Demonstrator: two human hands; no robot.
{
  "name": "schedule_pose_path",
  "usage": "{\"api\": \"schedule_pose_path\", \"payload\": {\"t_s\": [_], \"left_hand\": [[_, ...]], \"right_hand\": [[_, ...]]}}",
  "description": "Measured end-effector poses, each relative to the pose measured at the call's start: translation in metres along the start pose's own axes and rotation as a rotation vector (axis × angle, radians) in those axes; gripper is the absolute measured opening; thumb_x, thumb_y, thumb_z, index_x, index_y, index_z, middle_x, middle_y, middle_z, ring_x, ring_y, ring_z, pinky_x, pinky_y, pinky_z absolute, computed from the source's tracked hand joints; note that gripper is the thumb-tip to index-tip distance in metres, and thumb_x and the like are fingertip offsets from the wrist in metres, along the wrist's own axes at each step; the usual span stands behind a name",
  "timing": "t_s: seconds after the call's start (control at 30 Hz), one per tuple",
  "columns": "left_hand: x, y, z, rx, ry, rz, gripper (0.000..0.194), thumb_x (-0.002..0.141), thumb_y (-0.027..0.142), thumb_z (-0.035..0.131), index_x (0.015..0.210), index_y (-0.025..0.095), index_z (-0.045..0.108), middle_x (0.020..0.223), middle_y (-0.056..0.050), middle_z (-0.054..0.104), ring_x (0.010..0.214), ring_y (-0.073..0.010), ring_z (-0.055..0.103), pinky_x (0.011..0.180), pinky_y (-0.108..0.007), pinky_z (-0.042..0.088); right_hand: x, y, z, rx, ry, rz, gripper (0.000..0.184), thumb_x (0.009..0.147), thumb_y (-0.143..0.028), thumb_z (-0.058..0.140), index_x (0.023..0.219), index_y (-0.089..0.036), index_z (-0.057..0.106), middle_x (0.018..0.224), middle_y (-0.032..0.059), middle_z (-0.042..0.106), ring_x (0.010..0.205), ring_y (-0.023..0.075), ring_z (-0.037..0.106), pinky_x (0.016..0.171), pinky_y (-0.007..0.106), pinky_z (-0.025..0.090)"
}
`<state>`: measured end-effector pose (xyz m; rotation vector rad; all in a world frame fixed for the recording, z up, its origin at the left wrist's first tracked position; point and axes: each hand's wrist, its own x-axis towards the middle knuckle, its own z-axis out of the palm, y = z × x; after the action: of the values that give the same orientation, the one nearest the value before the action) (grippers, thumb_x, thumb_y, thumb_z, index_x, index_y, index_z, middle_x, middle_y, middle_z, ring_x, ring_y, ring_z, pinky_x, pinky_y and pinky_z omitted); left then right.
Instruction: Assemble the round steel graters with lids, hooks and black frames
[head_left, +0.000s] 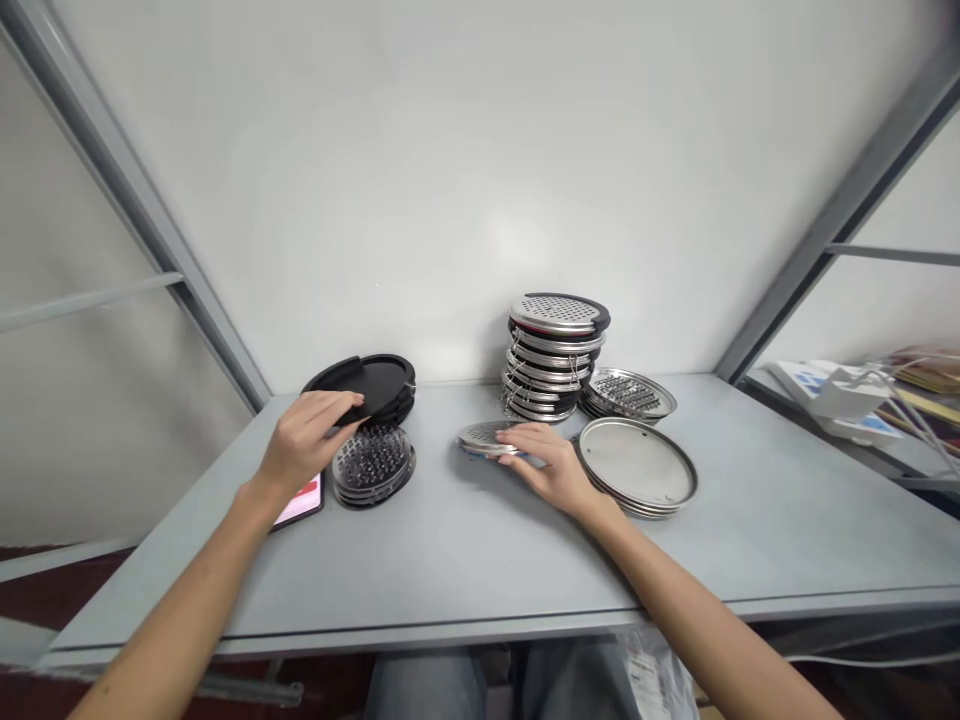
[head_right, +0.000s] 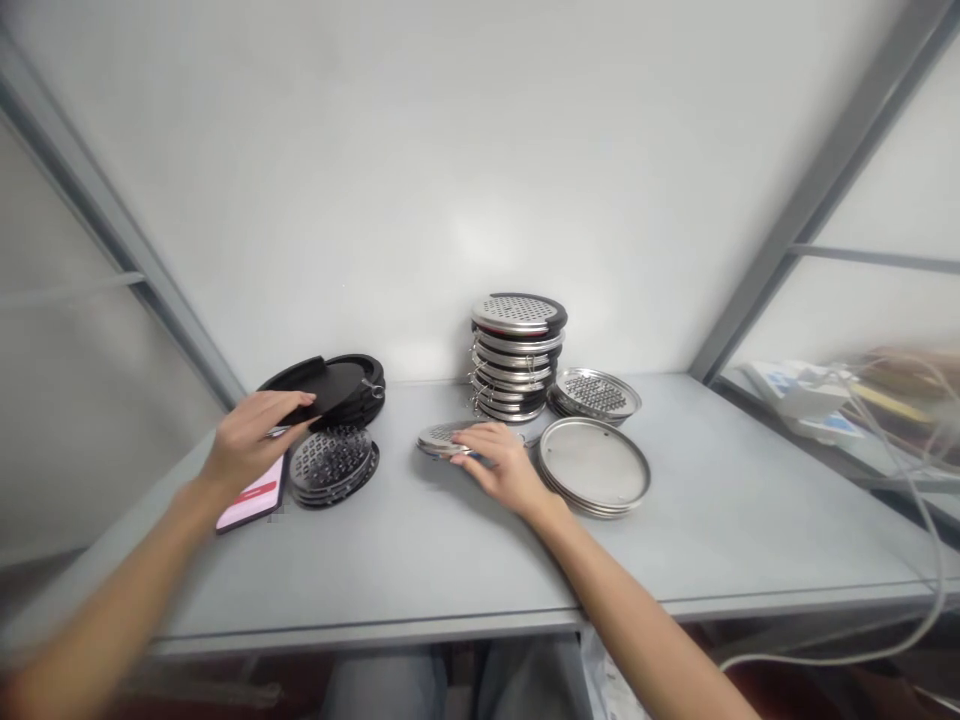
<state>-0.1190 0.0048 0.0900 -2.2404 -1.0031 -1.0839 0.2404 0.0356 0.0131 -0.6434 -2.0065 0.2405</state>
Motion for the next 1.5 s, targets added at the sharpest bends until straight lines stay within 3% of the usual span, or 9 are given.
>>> {"api": "schedule_pose_path", "payload": {"t_s": [0.17, 0.33, 0.47, 0.7, 1.07, 1.5], "left_hand": [[-0.021, -0.042, -0.022, 0.079, -0.083, -0.02, 0.017, 0.088, 0.029, 0.06, 0.104, 0.024, 0.064, 0.098, -0.005, 0.073, 0.091, -0.0251, 0.069, 0.086, -0.042, 0.052], [-0.026, -0.055, -0.026, 0.137, -0.169, -0.026, 0.019, 0.091, 0.034, 0.055, 0.103, 0.024, 0.064, 0.1, -0.006, 0.073, 0.093, -0.0253, 0.068, 0.087, -0.043, 0.051], [-0.017, -0.054, -0.004, 0.163, -0.248, -0.024, 0.02, 0.092, 0.033, 0.051, 0.103, 0.023, 0.065, 0.104, -0.006, 0.072, 0.096, -0.0251, 0.067, 0.088, -0.041, 0.049], [-0.002, -0.045, 0.024, 0.164, -0.207, -0.086, 0.02, 0.092, 0.033, 0.051, 0.101, 0.023, 0.066, 0.101, -0.005, 0.073, 0.094, -0.0251, 0.067, 0.087, -0.04, 0.048], [-0.008, -0.044, 0.042, 0.083, -0.121, -0.186, 0.022, 0.09, 0.037, 0.056, 0.1, 0.022, 0.068, 0.099, -0.006, 0.073, 0.093, -0.0237, 0.066, 0.088, -0.039, 0.049], [-0.015, -0.042, 0.045, 0.075, -0.18, -0.174, 0.025, 0.089, 0.037, 0.058, 0.106, 0.022, 0.069, 0.098, -0.007, 0.072, 0.091, -0.0236, 0.062, 0.086, -0.038, 0.048]], "right_hand": [[-0.002, 0.003, 0.007, -0.071, -0.026, -0.046, 0.025, 0.087, -0.028, 0.063, 0.111, -0.023, 0.069, 0.105, 0.008, 0.073, 0.1, 0.0238, 0.065, 0.087, 0.043, 0.052], [-0.003, 0.005, 0.008, -0.079, -0.074, -0.04, 0.026, 0.087, -0.033, 0.063, 0.11, -0.024, 0.07, 0.102, 0.009, 0.073, 0.1, 0.0245, 0.065, 0.088, 0.044, 0.052], [-0.003, 0.005, 0.009, -0.076, -0.091, -0.049, 0.026, 0.085, -0.033, 0.065, 0.108, -0.022, 0.07, 0.101, 0.0087, 0.074, 0.099, 0.0242, 0.065, 0.087, 0.043, 0.052], [-0.002, 0.005, 0.007, -0.076, -0.112, -0.045, 0.026, 0.085, -0.035, 0.066, 0.107, -0.022, 0.071, 0.1, 0.0091, 0.074, 0.097, 0.0245, 0.066, 0.085, 0.043, 0.053], [-0.001, 0.004, 0.006, -0.089, -0.143, -0.054, 0.027, 0.084, -0.036, 0.066, 0.106, -0.021, 0.071, 0.098, 0.0098, 0.074, 0.095, 0.0246, 0.066, 0.082, 0.041, 0.053], [-0.003, 0.006, 0.007, -0.085, -0.167, -0.067, 0.028, 0.084, -0.036, 0.067, 0.106, -0.02, 0.07, 0.099, 0.0095, 0.073, 0.096, 0.0243, 0.065, 0.083, 0.04, 0.052]]}}
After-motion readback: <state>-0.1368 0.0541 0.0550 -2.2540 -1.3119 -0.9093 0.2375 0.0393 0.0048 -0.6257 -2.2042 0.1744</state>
